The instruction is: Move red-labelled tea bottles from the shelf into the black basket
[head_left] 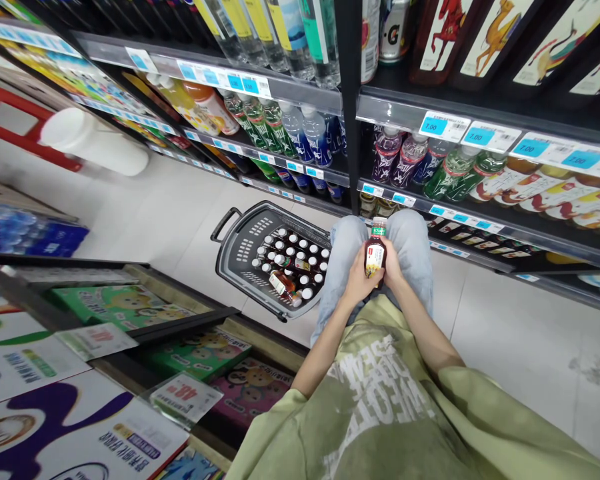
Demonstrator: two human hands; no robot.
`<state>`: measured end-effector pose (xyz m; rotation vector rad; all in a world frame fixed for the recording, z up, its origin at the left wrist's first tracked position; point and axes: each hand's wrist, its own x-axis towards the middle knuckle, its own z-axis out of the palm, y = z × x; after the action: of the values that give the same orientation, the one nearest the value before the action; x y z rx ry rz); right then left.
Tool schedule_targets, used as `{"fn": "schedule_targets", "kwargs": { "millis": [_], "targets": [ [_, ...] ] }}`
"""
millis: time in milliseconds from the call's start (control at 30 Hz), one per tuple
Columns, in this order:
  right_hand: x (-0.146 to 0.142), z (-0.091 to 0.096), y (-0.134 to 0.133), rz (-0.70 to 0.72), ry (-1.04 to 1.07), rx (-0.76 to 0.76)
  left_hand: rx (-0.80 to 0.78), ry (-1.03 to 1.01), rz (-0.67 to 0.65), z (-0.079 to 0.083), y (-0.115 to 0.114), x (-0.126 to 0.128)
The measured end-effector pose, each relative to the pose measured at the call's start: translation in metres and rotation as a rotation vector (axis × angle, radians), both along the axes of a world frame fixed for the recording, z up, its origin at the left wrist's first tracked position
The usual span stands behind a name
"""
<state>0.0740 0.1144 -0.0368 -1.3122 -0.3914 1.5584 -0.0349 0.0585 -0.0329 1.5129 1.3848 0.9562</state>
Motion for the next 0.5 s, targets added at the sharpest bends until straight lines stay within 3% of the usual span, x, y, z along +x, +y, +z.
{"fn": "schedule_targets", "kwargs": {
  "millis": [500],
  "targets": [
    [-0.0021, 0.0015, 0.001, -0.061, 0.08, -0.042, 0.015, 0.003, -0.006, 0.0013, 0.0006, -0.0004]
  ]
}}
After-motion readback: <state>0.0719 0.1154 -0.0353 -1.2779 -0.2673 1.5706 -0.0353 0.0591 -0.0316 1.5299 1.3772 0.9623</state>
